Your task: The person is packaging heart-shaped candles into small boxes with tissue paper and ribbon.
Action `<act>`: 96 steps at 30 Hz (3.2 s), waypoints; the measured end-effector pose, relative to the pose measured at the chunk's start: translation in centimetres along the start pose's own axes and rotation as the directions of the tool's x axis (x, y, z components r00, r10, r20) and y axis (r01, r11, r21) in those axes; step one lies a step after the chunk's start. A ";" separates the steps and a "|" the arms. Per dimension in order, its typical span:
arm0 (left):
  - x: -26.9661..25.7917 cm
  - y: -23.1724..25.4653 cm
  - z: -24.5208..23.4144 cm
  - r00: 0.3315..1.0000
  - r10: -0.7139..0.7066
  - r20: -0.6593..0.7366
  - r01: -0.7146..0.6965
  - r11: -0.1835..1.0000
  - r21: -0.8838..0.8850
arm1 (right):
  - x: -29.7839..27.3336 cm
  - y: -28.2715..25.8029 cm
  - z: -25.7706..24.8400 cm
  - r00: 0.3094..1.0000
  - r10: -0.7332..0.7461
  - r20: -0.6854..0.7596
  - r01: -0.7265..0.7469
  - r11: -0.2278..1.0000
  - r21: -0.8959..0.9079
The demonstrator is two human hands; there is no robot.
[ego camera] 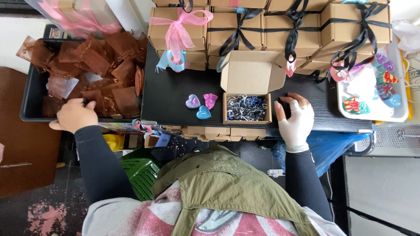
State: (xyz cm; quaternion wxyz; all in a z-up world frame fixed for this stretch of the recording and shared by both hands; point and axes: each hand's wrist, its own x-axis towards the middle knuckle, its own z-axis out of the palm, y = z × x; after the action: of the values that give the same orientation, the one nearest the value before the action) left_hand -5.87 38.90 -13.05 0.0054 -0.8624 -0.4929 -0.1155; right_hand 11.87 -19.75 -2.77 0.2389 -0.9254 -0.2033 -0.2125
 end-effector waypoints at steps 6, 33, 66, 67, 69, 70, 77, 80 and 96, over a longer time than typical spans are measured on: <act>1.5 -2.6 -3.3 0.981 0.108 -0.158 -0.147 0.956 -0.254 | 0.0 -0.4 -0.1 1.000 0.007 -0.015 -0.007 1.000 0.007; 11.3 5.0 3.3 0.970 0.150 0.190 -0.034 0.863 -0.503 | -0.5 -0.6 0.5 0.996 0.067 -0.054 -0.067 0.998 0.004; 10.3 0.5 -3.6 0.923 0.356 0.147 -0.230 0.816 -0.531 | -0.6 0.1 0.7 0.996 0.075 -0.043 -0.075 0.997 0.008; 10.4 0.4 -3.3 0.915 0.364 0.174 -0.249 0.849 -0.466 | -0.7 0.2 0.7 0.996 0.073 -0.045 -0.073 0.997 0.005; 9.3 1.3 -5.3 0.907 0.369 0.202 -0.268 0.877 -0.398 | -0.7 0.2 0.8 0.996 0.072 -0.046 -0.072 0.997 0.003; 8.2 2.4 -7.4 0.909 0.352 0.224 -0.282 0.914 -0.292 | -0.7 0.2 0.7 0.996 0.077 -0.044 -0.077 0.997 0.005; 8.1 1.6 -7.6 0.751 0.547 -0.370 -0.647 0.721 -0.248 | -0.8 0.3 0.8 0.996 0.077 -0.050 -0.077 0.997 0.019; 6.2 4.4 -10.4 0.829 0.477 -0.291 -0.551 0.611 -0.569 | -0.8 0.4 0.9 0.996 0.078 -0.052 -0.077 0.997 0.011; -1.5 8.0 -9.5 0.604 0.765 0.221 -0.728 0.643 -0.238 | -1.0 0.4 1.4 0.992 0.090 -0.083 -0.092 0.996 -0.020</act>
State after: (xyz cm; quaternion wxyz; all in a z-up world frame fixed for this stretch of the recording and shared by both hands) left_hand -1.66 32.39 -3.31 -0.0753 -0.9944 -0.0738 0.0001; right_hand 11.69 -19.61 -4.50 0.2453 -0.9270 -0.1482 -0.2417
